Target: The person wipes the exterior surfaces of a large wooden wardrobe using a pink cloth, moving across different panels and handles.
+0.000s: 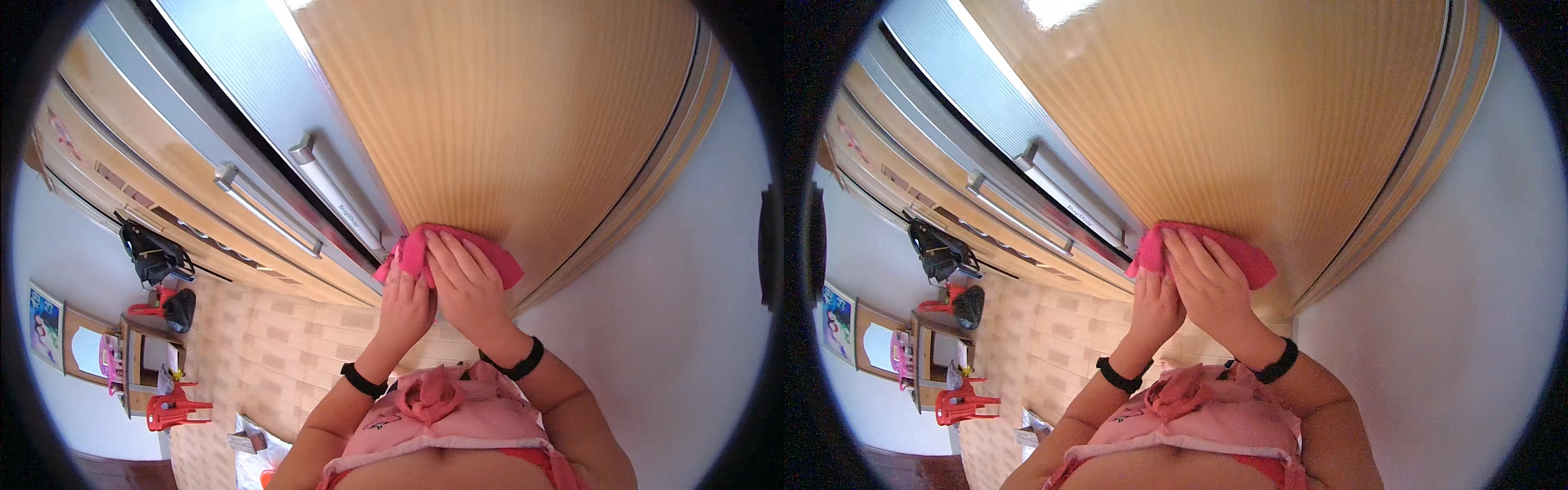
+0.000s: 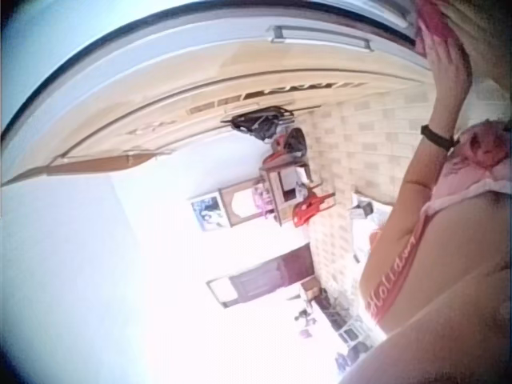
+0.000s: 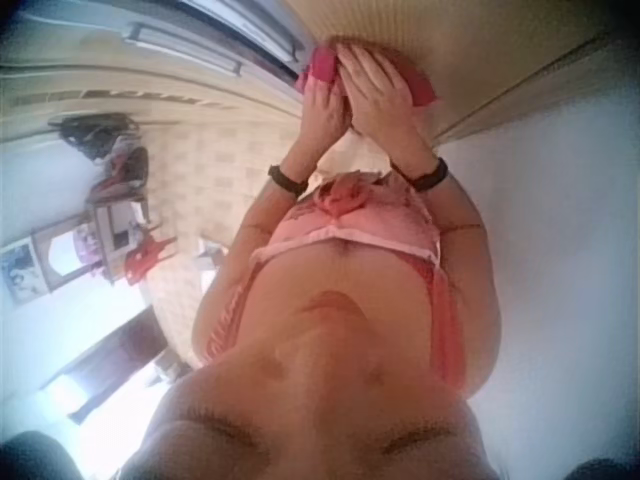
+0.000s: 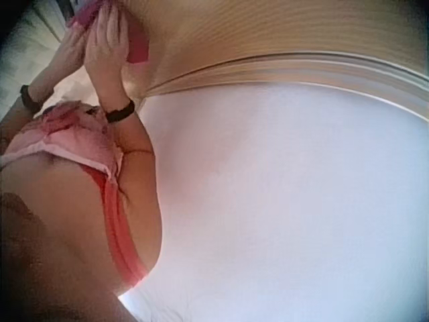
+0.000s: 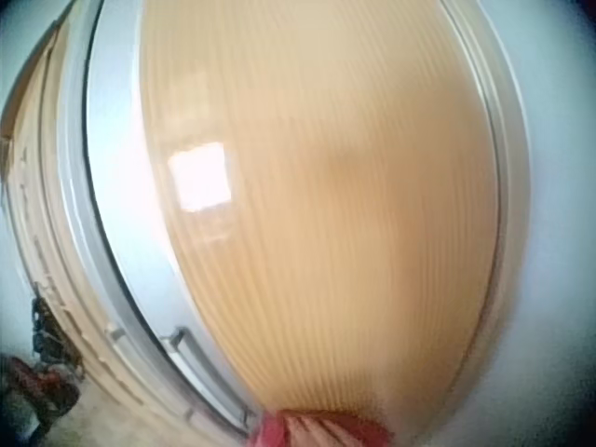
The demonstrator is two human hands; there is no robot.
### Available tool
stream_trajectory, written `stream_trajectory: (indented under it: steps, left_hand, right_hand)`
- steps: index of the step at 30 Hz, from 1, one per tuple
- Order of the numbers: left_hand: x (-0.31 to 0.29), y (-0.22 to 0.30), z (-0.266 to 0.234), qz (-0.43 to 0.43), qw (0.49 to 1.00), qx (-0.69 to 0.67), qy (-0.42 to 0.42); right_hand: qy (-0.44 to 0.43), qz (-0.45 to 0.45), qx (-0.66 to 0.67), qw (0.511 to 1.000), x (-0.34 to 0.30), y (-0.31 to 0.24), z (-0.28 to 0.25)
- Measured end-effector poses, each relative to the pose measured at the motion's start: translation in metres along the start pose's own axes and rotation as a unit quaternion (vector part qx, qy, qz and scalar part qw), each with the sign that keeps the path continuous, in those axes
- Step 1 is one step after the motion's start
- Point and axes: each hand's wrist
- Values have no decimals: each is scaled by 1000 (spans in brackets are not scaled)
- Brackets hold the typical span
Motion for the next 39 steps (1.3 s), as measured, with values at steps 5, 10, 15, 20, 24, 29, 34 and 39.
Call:
stream_trajectory:
  steps: [5,10,15,20,24,29,34,39]
  left_hand:
    - [-8,-8,6,28,999,3,-21]
    - [-2,-2,-3,6,998,-46,-31]
    - [-6,2,2,18,999,-29,-42]
    - [14,6,3,47,999,-15,17]
    - [45,30,8,127,990,-56,17]
    - [79,73,-8,183,978,52,82]
    - [115,85,-46,241,958,133,83]
    - [151,93,-95,241,945,112,192]
  right_hand:
    - [-16,-17,-14,1000,-10,0,6]
    - [6,-6,5,1000,4,0,1]
    - [-53,-87,-26,994,-21,25,6]
    - [-20,-107,-36,993,-18,52,-8]
    - [6,-38,-176,984,-25,72,-31]
    - [153,94,-250,951,-30,102,-64]
    - [173,146,-203,953,-6,129,-111]
    - [123,149,-206,959,42,108,-149]
Point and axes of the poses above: each hand's wrist, its own x-axis towards the middle knuckle, its own z-axis out of the palm, y = z × x, and after that the axes turned 13 degrees about -z, right-handed
